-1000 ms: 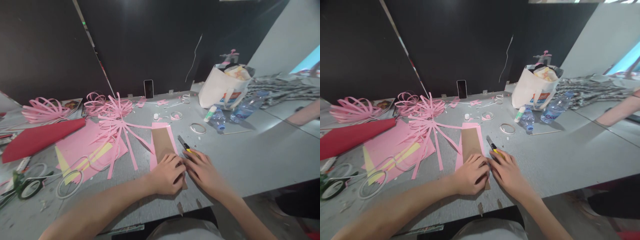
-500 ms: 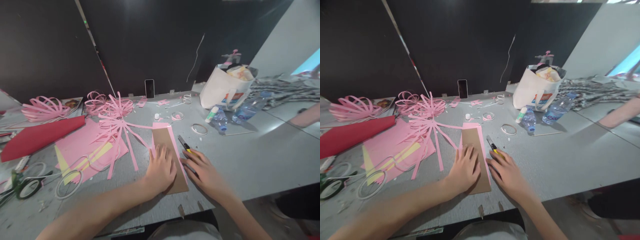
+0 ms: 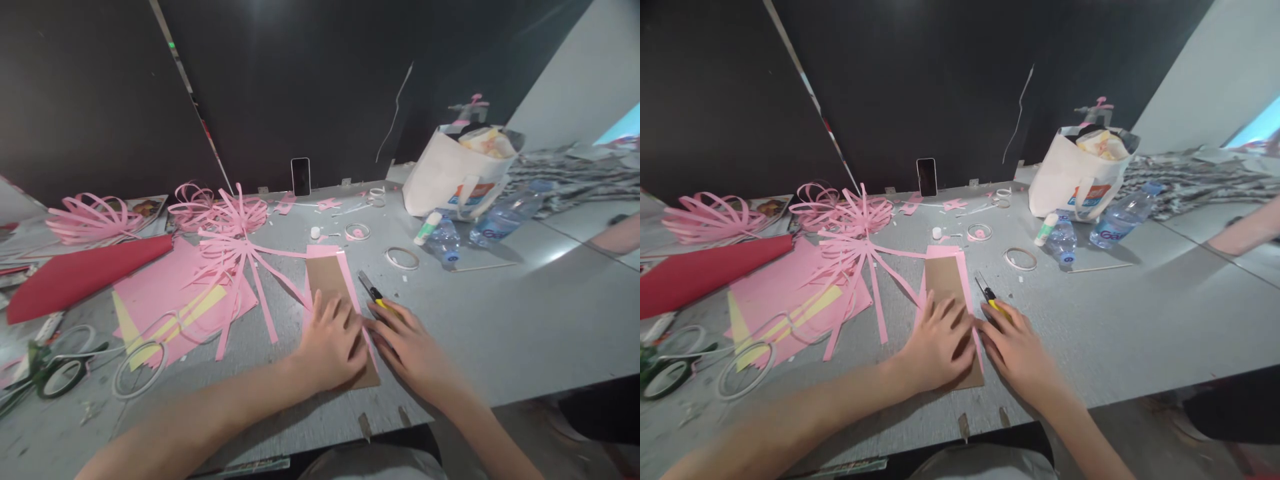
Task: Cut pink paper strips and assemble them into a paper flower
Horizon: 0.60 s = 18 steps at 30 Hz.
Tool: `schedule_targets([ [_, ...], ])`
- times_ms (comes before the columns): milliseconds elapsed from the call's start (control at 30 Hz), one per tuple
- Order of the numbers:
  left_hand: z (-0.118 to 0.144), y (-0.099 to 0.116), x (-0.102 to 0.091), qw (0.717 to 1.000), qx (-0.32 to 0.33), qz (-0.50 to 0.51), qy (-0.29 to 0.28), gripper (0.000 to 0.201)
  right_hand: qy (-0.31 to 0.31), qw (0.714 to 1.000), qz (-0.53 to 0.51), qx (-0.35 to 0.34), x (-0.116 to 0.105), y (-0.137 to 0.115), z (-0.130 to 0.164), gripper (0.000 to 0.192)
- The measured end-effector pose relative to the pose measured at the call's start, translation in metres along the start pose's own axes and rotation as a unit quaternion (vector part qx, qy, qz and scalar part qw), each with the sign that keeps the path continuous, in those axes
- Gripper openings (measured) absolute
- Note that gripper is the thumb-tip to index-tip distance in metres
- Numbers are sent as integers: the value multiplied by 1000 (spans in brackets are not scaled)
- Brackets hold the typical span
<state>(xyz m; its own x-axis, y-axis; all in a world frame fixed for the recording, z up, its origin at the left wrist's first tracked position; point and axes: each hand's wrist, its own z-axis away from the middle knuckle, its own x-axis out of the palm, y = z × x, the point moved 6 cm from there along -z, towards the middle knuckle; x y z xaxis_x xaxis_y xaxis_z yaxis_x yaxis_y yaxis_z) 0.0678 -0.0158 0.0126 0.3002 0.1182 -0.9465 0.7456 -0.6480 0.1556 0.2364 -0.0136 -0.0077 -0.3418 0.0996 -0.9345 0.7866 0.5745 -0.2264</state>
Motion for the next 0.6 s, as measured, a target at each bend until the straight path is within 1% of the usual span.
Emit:
schedule_targets([
  [67, 6, 15, -3, 998, 45, -19, -25, 76, 10, 1000, 3, -6, 1, 1, 1, 37],
  [133, 12, 23, -6, 996, 42, -52, -64, 97, 19, 1000, 6, -12, 1, 1, 1, 37],
  [167, 14, 26, -8, 994, 34, -65, -85, 101, 21, 1000, 8, -15, 1, 0, 2, 37],
  [200, 16, 28, -11, 992, 35, -76, -99, 100, 22, 1000, 9, -17, 1, 0, 2, 37],
  [267, 17, 31, -15, 988, 45, -95, -109, 92, 24, 999, 11, -18, 1, -1, 2, 37],
  [367, 15, 31, -17, 986, 71, -118, -98, 77, 32, 999, 10, -17, 0, -1, 1, 36],
  [500, 15, 30, -13, 982, 108, -133, -76, 70, 31, 999, 10, -18, 0, -2, 1, 36],
  [600, 16, 30, -13, 982, 121, -131, -70, 65, 29, 999, 15, -18, 0, -2, 1, 36],
])
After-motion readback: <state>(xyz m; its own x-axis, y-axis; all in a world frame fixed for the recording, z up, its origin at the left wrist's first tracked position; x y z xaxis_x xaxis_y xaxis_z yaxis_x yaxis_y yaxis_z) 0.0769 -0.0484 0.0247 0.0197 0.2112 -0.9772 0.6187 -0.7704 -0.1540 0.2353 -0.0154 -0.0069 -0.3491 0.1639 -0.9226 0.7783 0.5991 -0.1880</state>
